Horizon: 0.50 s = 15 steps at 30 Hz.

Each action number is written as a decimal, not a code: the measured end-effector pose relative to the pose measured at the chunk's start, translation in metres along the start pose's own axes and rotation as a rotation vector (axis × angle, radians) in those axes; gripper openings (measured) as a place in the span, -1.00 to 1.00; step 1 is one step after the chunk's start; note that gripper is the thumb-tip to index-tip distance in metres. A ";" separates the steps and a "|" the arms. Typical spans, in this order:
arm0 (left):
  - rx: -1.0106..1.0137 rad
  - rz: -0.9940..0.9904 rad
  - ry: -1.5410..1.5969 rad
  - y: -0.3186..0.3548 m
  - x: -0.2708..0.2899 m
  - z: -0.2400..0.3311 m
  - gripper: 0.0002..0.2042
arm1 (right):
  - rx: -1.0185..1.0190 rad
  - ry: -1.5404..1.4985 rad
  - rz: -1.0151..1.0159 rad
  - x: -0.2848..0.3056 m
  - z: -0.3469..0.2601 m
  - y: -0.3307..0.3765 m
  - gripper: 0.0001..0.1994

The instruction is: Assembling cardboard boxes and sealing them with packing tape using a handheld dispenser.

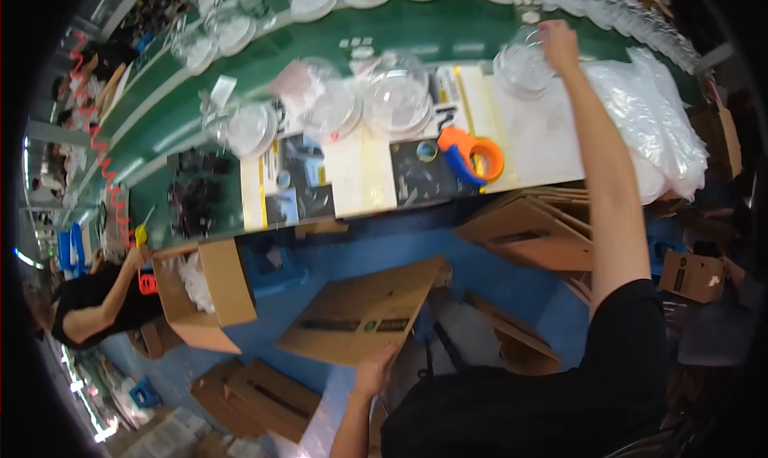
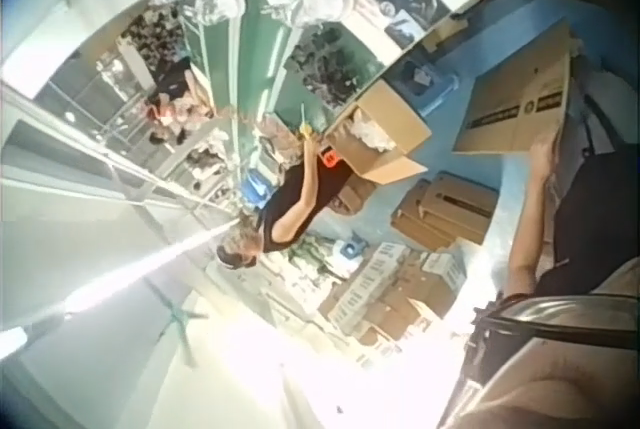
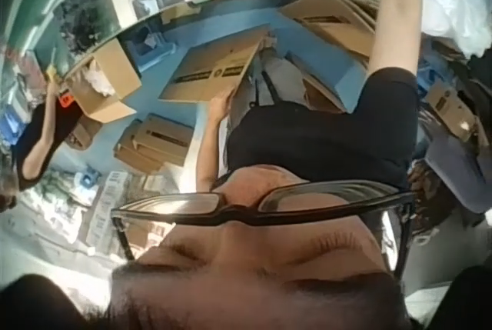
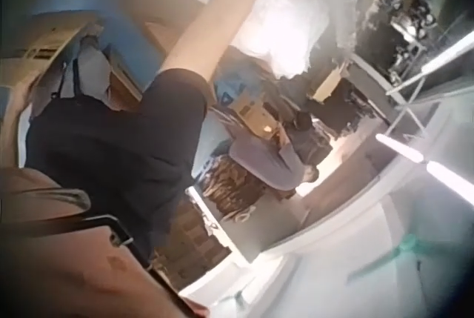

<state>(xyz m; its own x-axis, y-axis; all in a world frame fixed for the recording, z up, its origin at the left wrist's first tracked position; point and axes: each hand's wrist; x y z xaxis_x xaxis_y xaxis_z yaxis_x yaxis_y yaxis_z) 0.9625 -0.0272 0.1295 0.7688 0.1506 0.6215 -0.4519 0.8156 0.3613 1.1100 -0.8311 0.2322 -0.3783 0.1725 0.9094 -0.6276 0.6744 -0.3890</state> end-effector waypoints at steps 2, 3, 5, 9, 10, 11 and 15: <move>0.006 -0.005 -0.009 -0.009 0.002 -0.005 -0.52 | 0.220 -0.075 0.070 0.016 0.024 0.005 -0.79; -0.031 -0.017 -0.017 -0.022 0.005 -0.004 -0.51 | 0.309 -0.069 0.132 0.032 0.065 -0.001 -0.77; 0.031 -0.006 -0.135 -0.026 0.019 0.002 -0.48 | 0.237 -0.075 0.058 0.038 0.051 0.025 -0.79; 0.068 0.042 -0.143 -0.038 -0.006 -0.007 -0.47 | 0.174 -0.073 -0.055 0.041 0.030 0.051 -0.78; 0.011 0.061 -0.146 -0.047 -0.012 -0.010 -0.46 | 0.170 -0.037 -0.049 0.046 0.036 0.048 -0.78; -0.042 0.078 -0.145 -0.054 -0.021 -0.010 -0.45 | 0.167 0.000 -0.047 0.052 0.040 0.048 -0.77; -0.088 0.090 -0.136 -0.076 -0.048 -0.017 -0.46 | 0.308 -0.165 0.178 0.112 -0.054 0.127 -0.74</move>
<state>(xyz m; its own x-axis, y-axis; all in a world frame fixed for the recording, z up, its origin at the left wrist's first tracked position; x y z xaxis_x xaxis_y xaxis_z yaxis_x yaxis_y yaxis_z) 0.9681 -0.0870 0.0606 0.6558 0.1531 0.7393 -0.4704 0.8488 0.2415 1.0247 -0.6870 0.2924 -0.5881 0.1329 0.7978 -0.7079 0.3925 -0.5872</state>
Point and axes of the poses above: each hand's wrist, its own y-axis away from the middle knuckle, its own x-axis out of the back of the hand, z = x × y, and after that the axes turned 4 degrees about -x, right-handed
